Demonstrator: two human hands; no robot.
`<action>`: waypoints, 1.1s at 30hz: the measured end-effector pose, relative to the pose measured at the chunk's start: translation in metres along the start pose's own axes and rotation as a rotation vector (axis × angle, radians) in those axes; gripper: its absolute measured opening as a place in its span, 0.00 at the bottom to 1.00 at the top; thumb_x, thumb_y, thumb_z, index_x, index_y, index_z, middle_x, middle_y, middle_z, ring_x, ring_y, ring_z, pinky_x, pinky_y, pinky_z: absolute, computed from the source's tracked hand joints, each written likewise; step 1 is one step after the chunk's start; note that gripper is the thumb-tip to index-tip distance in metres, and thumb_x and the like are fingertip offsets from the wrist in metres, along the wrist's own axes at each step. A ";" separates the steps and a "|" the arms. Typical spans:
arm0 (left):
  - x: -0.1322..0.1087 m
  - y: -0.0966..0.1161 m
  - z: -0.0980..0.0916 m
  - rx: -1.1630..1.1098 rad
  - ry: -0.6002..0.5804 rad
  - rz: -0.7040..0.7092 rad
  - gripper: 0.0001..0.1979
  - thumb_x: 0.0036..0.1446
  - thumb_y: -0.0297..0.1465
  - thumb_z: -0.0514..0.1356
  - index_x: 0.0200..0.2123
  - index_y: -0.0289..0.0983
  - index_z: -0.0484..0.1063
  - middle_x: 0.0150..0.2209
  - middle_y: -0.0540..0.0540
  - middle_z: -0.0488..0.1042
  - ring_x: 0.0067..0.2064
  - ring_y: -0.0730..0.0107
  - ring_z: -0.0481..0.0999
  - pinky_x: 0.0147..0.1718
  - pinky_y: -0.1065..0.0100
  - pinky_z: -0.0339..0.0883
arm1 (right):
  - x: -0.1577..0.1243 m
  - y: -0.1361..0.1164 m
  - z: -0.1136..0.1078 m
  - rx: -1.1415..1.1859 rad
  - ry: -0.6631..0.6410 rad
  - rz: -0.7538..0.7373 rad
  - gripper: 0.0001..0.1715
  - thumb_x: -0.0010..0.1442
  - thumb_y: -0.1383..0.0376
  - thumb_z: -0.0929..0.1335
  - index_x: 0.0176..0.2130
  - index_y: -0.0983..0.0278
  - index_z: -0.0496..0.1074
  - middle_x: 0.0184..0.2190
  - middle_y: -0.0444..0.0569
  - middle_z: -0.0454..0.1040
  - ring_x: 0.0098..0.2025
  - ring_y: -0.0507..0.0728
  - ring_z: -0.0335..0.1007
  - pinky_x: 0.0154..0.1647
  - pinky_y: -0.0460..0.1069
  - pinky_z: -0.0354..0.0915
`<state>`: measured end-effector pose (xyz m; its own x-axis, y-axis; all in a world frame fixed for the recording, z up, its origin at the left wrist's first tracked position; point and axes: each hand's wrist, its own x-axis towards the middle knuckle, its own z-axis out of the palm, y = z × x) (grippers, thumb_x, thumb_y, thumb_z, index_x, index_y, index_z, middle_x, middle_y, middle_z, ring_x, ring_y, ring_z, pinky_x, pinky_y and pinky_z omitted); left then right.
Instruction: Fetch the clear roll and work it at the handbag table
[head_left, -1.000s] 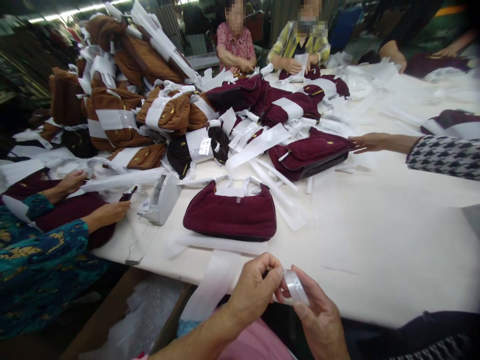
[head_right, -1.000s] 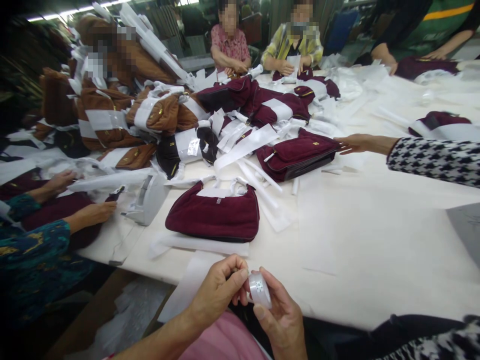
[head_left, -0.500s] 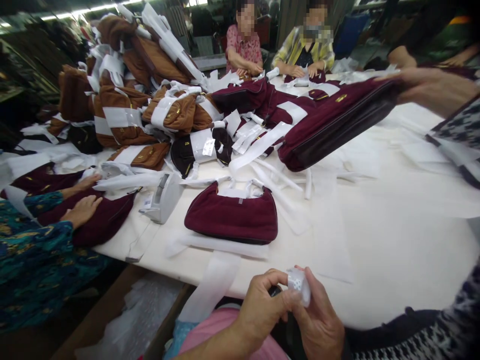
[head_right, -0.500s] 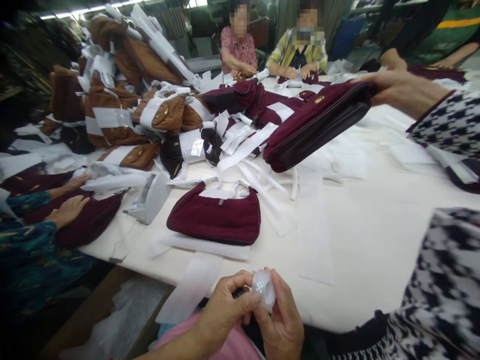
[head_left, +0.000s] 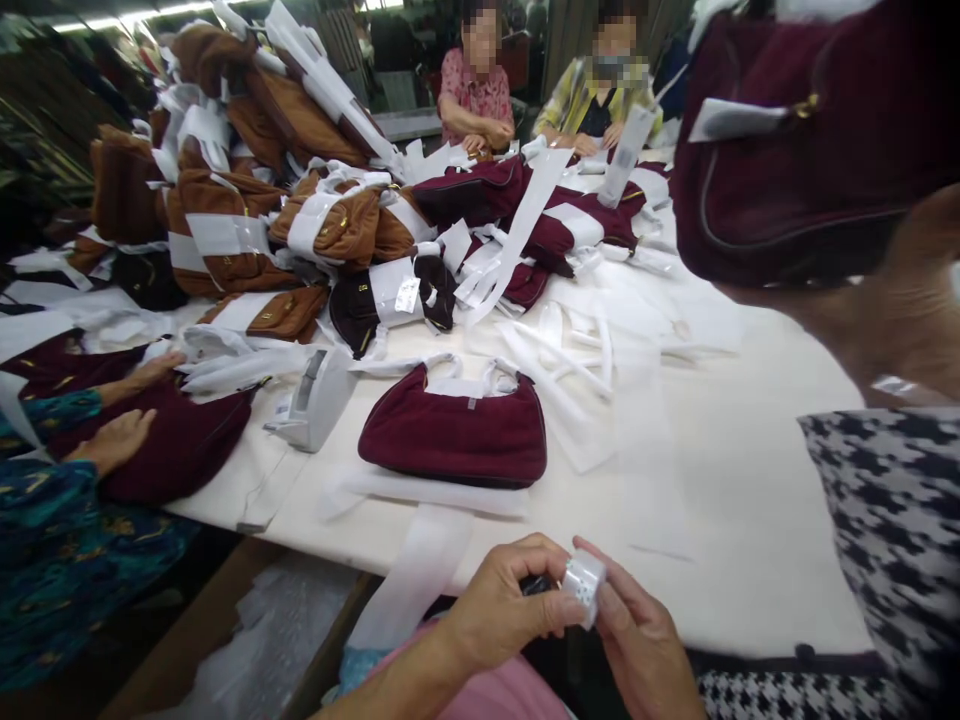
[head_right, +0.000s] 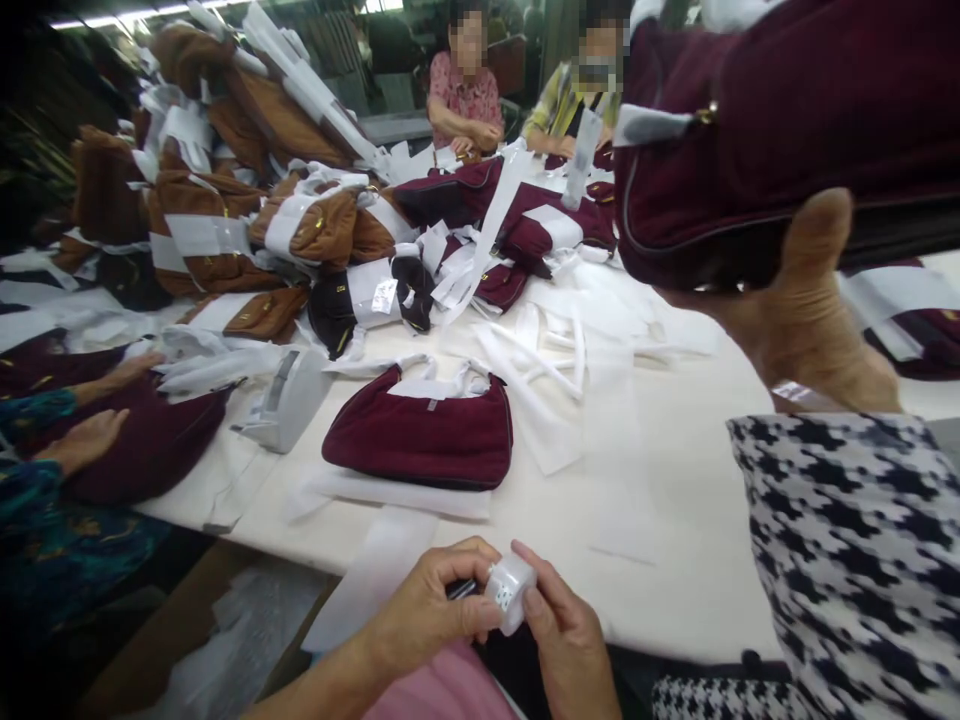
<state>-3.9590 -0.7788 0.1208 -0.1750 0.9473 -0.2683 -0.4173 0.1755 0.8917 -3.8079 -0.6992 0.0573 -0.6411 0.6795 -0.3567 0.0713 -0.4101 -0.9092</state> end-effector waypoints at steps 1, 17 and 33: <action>0.000 0.002 -0.001 0.007 -0.017 0.006 0.14 0.47 0.38 0.64 0.29 0.31 0.72 0.35 0.46 0.66 0.26 0.78 0.65 0.23 0.75 0.59 | 0.001 -0.004 -0.001 0.026 -0.050 0.049 0.25 0.54 0.56 0.67 0.51 0.62 0.67 0.44 0.52 0.72 0.46 0.61 0.67 0.45 0.54 0.65; -0.001 0.000 -0.003 0.249 -0.066 0.133 0.10 0.44 0.34 0.67 0.29 0.34 0.76 0.30 0.49 0.64 0.36 0.71 0.65 0.36 0.71 0.57 | 0.001 -0.012 0.015 0.410 -0.117 0.162 0.19 0.46 0.54 0.73 0.37 0.61 0.75 0.29 0.48 0.71 0.28 0.53 0.64 0.28 0.45 0.63; 0.006 -0.035 0.002 1.091 0.130 0.534 0.04 0.55 0.25 0.54 0.28 0.32 0.64 0.30 0.47 0.59 0.31 0.72 0.61 0.27 0.73 0.57 | -0.015 -0.005 0.026 0.113 0.264 0.084 0.22 0.43 0.57 0.74 0.38 0.63 0.72 0.24 0.42 0.70 0.21 0.48 0.59 0.22 0.42 0.61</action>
<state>-3.9440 -0.7789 0.0887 -0.2096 0.9463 0.2462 0.6905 -0.0350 0.7225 -3.8189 -0.7229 0.0730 -0.4147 0.7689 -0.4866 0.0210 -0.5265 -0.8499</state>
